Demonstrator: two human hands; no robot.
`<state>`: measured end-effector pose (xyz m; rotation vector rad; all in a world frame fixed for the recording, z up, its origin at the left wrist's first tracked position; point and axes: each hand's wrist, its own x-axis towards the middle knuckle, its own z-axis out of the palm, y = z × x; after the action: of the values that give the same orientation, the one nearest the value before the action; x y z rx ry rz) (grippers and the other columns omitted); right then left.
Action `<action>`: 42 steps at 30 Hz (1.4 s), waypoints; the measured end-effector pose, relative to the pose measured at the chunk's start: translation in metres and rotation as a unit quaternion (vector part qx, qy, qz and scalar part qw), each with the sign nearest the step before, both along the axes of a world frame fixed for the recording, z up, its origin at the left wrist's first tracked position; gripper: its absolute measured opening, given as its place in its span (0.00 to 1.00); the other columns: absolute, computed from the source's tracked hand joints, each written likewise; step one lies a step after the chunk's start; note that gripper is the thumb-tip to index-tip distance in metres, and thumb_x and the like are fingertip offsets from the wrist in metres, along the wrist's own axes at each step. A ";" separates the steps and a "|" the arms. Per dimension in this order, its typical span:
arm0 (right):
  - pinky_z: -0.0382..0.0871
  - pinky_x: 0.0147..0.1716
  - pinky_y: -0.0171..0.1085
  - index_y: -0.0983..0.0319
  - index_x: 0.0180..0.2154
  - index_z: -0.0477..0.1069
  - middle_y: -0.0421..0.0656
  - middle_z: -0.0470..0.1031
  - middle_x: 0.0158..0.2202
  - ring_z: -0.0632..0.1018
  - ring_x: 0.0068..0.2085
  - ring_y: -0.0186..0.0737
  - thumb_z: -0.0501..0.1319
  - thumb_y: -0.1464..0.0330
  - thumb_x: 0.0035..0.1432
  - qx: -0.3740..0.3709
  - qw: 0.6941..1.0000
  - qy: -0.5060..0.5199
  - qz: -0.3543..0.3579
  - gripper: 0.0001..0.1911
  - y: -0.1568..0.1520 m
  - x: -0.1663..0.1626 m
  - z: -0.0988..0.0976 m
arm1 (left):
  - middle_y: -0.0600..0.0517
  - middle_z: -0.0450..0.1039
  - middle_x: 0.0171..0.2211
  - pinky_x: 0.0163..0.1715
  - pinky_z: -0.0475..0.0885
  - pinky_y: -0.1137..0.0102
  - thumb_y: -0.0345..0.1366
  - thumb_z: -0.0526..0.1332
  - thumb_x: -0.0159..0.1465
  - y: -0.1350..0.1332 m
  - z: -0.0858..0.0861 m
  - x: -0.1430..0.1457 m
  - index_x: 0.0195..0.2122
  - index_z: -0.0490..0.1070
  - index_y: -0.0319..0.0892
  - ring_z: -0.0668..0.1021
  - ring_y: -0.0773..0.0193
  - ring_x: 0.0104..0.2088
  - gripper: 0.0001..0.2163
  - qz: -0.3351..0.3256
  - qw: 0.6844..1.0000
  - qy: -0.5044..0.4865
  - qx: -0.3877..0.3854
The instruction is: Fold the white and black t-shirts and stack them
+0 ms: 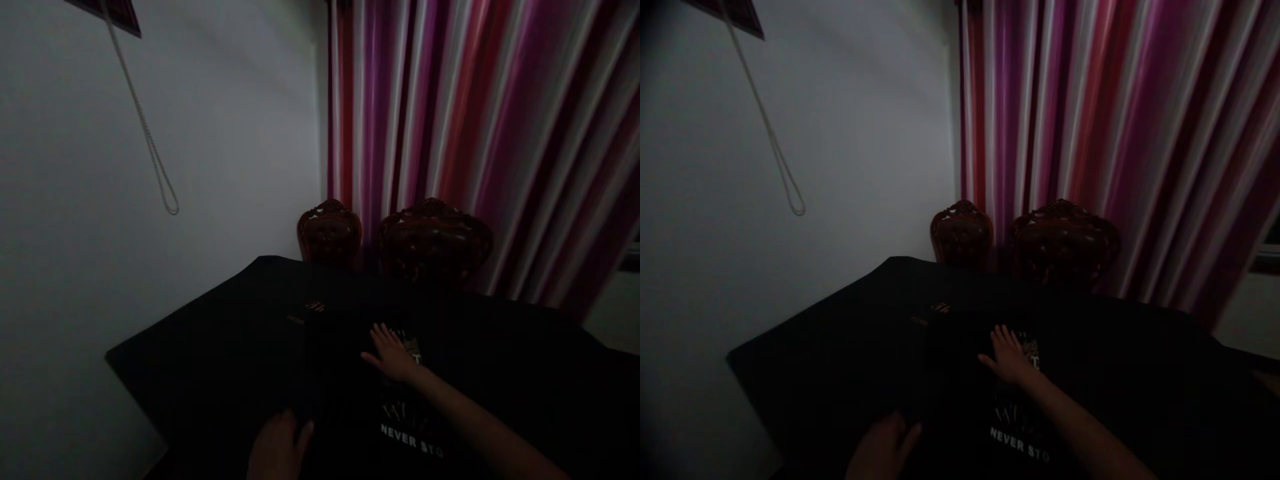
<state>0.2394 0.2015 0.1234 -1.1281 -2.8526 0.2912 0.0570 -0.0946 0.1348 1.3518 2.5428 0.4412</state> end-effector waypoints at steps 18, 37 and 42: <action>0.17 0.58 0.63 0.65 0.68 0.45 0.51 0.32 0.69 0.31 0.67 0.60 0.50 0.32 0.47 -0.015 0.997 0.059 -0.048 0.59 -0.036 -0.041 -0.012 | 0.48 0.74 0.45 0.44 0.74 0.60 0.43 0.58 0.67 0.190 0.031 -0.053 0.48 0.70 0.38 0.77 0.61 0.43 0.14 0.038 0.997 -0.032 -0.060; 0.67 0.51 0.37 0.62 0.51 0.66 0.49 0.72 0.51 0.73 0.52 0.43 0.48 0.59 0.65 -0.116 0.817 0.503 -0.255 0.20 0.021 0.056 0.020 | 0.44 0.44 0.69 0.66 0.52 0.58 0.28 0.57 0.57 0.166 0.015 0.046 0.65 0.49 0.39 0.50 0.54 0.68 0.34 -0.303 0.934 0.122 0.142; 0.68 0.47 0.37 0.61 0.41 0.73 0.45 0.77 0.41 0.77 0.44 0.42 0.55 0.65 0.61 -0.112 0.889 0.386 -0.219 0.11 0.018 0.023 0.014 | 0.40 0.45 0.68 0.66 0.53 0.57 0.31 0.51 0.63 0.176 -0.013 0.028 0.64 0.51 0.32 0.48 0.56 0.68 0.28 -0.254 0.952 0.093 0.146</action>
<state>0.2619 0.2194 0.1373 -1.2732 -1.8527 0.8308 0.0852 0.0811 0.1218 2.1674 2.1902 0.6219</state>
